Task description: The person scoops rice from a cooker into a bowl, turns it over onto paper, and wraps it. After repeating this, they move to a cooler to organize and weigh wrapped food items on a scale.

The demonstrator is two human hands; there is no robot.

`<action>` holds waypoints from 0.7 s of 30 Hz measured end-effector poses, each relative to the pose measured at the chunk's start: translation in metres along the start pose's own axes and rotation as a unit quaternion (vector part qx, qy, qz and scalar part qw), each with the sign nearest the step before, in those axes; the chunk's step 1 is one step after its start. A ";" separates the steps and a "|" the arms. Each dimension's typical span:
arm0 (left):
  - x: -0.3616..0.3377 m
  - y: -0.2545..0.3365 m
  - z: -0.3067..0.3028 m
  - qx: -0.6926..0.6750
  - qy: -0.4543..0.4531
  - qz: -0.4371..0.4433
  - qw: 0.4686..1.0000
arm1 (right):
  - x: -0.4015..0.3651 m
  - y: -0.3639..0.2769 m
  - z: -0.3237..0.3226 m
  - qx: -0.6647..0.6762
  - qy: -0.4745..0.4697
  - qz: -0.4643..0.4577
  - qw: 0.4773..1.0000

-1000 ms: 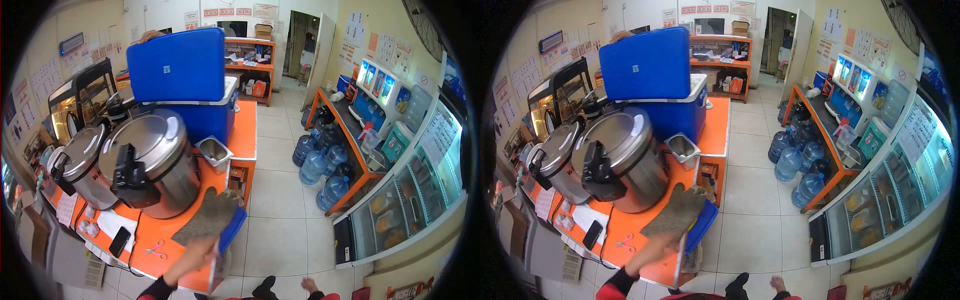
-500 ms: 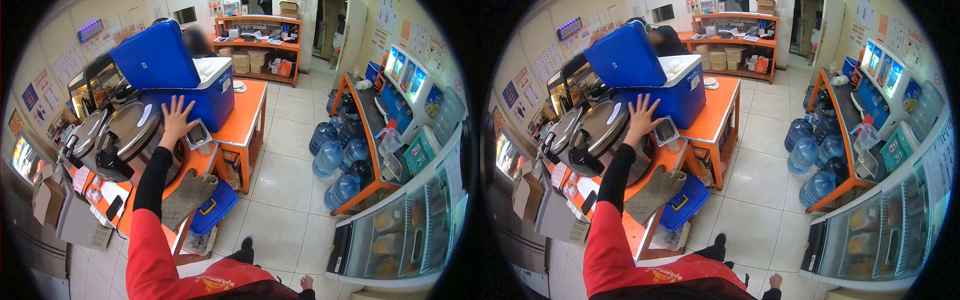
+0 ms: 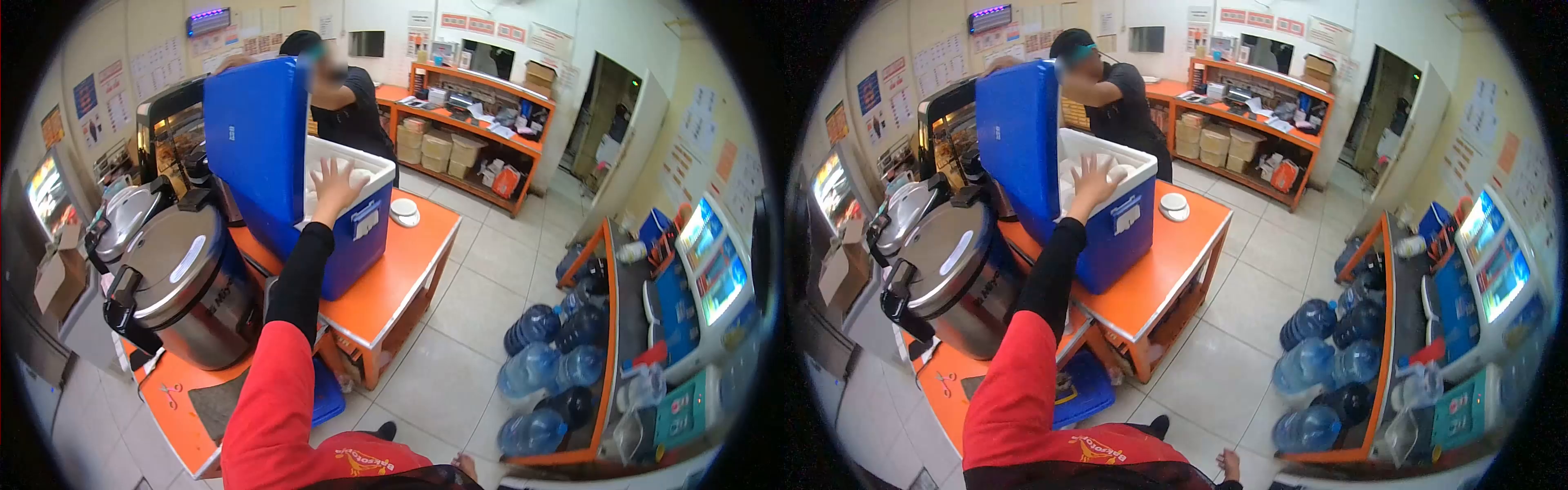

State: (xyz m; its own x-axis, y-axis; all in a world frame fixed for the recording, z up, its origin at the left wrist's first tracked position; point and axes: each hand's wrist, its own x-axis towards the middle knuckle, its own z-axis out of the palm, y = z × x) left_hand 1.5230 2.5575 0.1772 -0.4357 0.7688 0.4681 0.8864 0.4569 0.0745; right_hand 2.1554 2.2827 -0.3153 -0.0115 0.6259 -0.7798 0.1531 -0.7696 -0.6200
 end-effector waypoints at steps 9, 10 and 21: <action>-0.077 0.094 -0.035 0.041 0.124 0.454 0.882 | 0.105 -0.074 -0.038 -0.035 -0.004 0.111 0.993; -0.068 0.091 -0.040 0.051 0.128 0.375 0.917 | 0.119 -0.090 -0.040 -0.044 -0.012 0.110 0.993; -0.027 0.076 -0.026 0.339 0.191 0.033 0.921 | 0.330 -0.369 -0.059 -0.191 -0.095 -0.102 0.972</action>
State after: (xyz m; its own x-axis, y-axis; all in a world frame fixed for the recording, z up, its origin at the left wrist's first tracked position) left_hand 1.6058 2.5598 0.1926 -0.1821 0.6505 0.7373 0.5515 0.6884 -0.4711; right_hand 2.1535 2.7806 -0.3387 -0.2559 0.6982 -0.6686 0.4836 -0.5064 -0.7139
